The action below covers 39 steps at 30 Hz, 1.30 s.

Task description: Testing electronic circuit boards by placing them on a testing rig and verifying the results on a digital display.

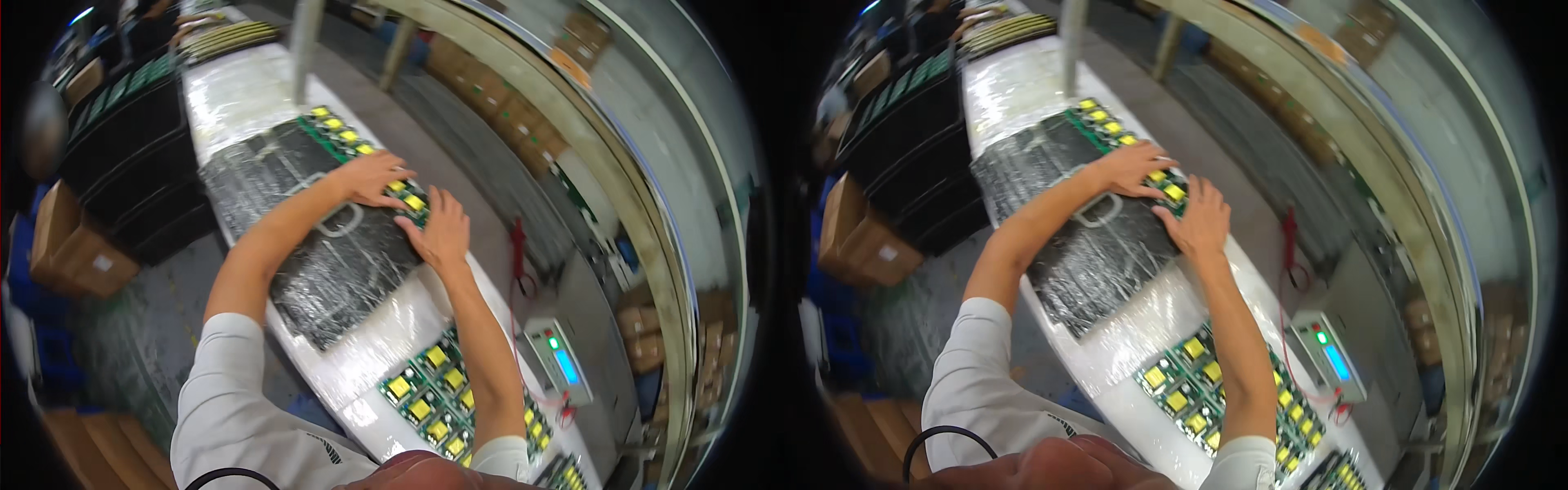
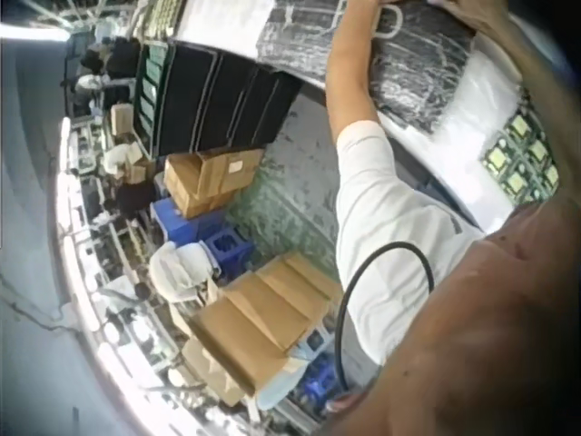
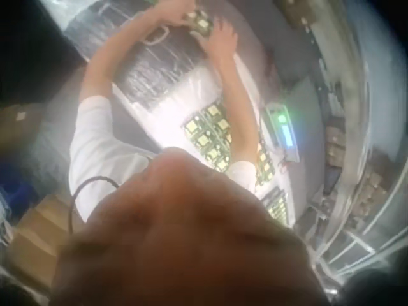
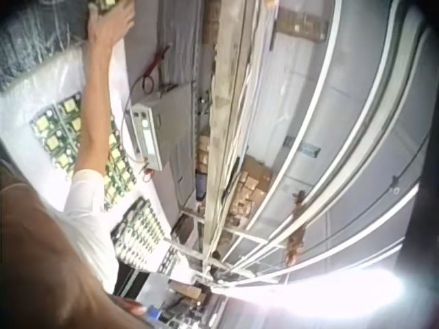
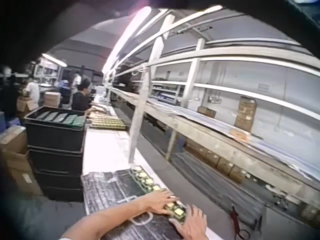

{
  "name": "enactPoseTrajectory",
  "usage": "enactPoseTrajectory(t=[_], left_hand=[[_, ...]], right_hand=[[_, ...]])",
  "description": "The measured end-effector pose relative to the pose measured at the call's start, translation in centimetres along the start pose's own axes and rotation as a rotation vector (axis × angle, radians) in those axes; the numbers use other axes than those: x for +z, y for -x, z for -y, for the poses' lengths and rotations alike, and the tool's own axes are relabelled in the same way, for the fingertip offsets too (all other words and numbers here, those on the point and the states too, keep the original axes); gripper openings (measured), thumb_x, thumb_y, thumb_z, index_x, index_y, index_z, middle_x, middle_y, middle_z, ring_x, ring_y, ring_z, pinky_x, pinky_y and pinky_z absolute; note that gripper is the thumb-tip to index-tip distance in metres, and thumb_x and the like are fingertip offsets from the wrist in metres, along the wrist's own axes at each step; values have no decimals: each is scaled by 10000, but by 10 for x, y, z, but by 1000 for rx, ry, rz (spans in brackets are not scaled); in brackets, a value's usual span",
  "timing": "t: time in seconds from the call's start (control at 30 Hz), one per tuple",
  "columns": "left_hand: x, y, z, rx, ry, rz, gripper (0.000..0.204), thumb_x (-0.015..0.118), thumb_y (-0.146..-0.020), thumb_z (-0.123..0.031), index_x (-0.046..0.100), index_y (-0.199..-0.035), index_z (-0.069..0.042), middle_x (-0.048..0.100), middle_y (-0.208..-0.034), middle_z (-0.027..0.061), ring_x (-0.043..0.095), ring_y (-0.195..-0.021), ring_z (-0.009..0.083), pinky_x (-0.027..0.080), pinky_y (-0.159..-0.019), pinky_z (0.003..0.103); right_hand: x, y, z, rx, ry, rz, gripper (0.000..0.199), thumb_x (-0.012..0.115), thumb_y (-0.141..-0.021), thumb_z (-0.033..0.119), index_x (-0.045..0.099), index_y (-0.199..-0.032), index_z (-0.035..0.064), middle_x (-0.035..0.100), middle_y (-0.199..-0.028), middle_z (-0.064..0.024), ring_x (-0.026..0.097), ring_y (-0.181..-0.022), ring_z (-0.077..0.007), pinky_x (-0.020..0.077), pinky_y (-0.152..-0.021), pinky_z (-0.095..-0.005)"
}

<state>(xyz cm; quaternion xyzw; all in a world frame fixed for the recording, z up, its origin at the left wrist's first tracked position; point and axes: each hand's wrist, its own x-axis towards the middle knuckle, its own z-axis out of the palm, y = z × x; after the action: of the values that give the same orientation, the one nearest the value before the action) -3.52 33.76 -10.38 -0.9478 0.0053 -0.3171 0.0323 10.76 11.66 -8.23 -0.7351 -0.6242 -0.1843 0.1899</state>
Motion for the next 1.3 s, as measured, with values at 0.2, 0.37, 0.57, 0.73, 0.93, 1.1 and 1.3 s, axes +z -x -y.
enactPoseTrajectory(t=[0.2,0.37,0.57,0.73,0.93,1.1,1.3], left_hand=[[10,-21,1,145,7,-2,569,701,-914,-616,628,-1075,-74,588,-1019,109,613,-947,307,491,-911,435],[4,-34,-25,73,-30,-194,524,750,-844,-578,637,-1026,-100,597,-995,95,611,-905,303,495,-855,414],[-117,-8,-173,-7,114,-423,604,830,-728,-540,703,-1139,-116,622,-1020,45,613,-858,271,496,-814,403],[-145,63,-342,74,417,-89,710,689,-858,-681,710,-1210,-64,557,-993,85,538,-824,241,489,-848,416],[-117,110,-470,80,563,84,749,770,-799,-640,712,-1246,-42,601,-1071,107,589,-920,268,495,-898,441],[-95,110,-507,101,495,130,760,765,-813,-641,690,-1280,-46,591,-1117,111,577,-961,270,477,-946,437],[-95,101,-511,100,420,90,755,771,-829,-631,684,-1336,-78,580,-1213,121,556,-1026,277,461,-977,437]], right_hand=[[16,-5,0,84,100,67,809,696,-917,640,557,-1461,57,641,-1285,-133,634,-1101,-332,467,-944,-450],[-11,15,-10,31,165,59,764,745,-902,585,574,-1436,66,646,-1213,-119,635,-1037,-323,467,-908,-435],[-169,120,27,26,-101,-55,835,880,-774,551,625,-1409,72,676,-1258,-122,641,-1103,-312,473,-972,-420],[-277,311,74,206,-83,64,898,925,-695,568,645,-1381,61,687,-1238,-100,638,-1077,-294,474,-956,-421],[-287,462,113,331,-107,146,822,866,-763,586,646,-1374,82,653,-1283,-63,622,-1094,-256,444,-985,-425],[-276,499,112,367,-73,121,798,872,-768,567,653,-1360,80,671,-1253,-56,627,-1090,-267,449,-986,-424],[-270,500,115,450,-5,65,748,866,-792,532,654,-1358,91,657,-1299,-48,617,-1136,-267,439,-1017,-429]])
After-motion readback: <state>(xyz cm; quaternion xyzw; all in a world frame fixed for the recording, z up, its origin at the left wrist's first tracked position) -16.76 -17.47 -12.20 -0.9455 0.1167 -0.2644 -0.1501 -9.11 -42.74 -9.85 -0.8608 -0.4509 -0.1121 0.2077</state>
